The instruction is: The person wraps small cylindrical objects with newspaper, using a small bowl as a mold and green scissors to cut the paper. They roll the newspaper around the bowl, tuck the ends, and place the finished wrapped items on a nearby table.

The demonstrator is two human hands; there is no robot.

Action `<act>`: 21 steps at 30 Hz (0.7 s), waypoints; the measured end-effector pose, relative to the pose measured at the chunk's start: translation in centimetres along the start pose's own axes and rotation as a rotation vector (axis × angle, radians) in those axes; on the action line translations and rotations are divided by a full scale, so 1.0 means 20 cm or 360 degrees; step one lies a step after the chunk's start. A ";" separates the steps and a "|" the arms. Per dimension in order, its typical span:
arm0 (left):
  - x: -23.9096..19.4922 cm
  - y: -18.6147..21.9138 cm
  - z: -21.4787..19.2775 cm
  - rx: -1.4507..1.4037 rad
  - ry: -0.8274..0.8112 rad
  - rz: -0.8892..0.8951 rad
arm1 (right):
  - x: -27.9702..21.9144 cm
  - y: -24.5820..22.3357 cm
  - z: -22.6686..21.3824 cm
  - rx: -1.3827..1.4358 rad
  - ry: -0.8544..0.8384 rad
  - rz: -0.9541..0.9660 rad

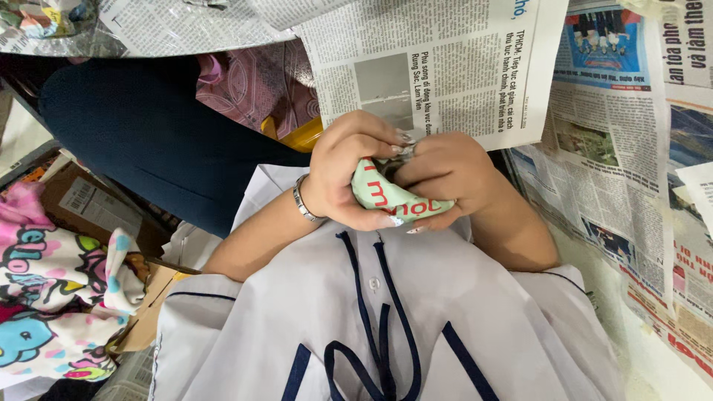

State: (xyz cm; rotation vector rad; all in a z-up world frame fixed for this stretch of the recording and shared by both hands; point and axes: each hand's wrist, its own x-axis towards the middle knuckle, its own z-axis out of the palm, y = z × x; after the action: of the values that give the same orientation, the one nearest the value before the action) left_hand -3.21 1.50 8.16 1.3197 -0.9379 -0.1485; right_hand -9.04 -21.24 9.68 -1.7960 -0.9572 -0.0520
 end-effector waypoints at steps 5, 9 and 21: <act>0.00 -0.01 -0.02 0.0034 0.0057 0.0098 | 0.05 -0.02 0.04 -0.0039 0.0494 0.0011; -0.04 -0.03 -0.01 -0.0281 0.0103 0.0002 | 0.01 -0.06 0.15 0.0055 0.0772 0.0042; -0.16 -0.01 0.12 -0.0366 0.0290 -0.0780 | -0.19 -0.15 0.35 0.0622 0.1416 0.1344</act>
State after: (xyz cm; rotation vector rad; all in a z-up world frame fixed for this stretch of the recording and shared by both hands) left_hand -6.81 1.51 6.21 1.3014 -0.4161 -0.4909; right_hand -16.28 -17.37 7.06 -1.4381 0.4167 -0.1081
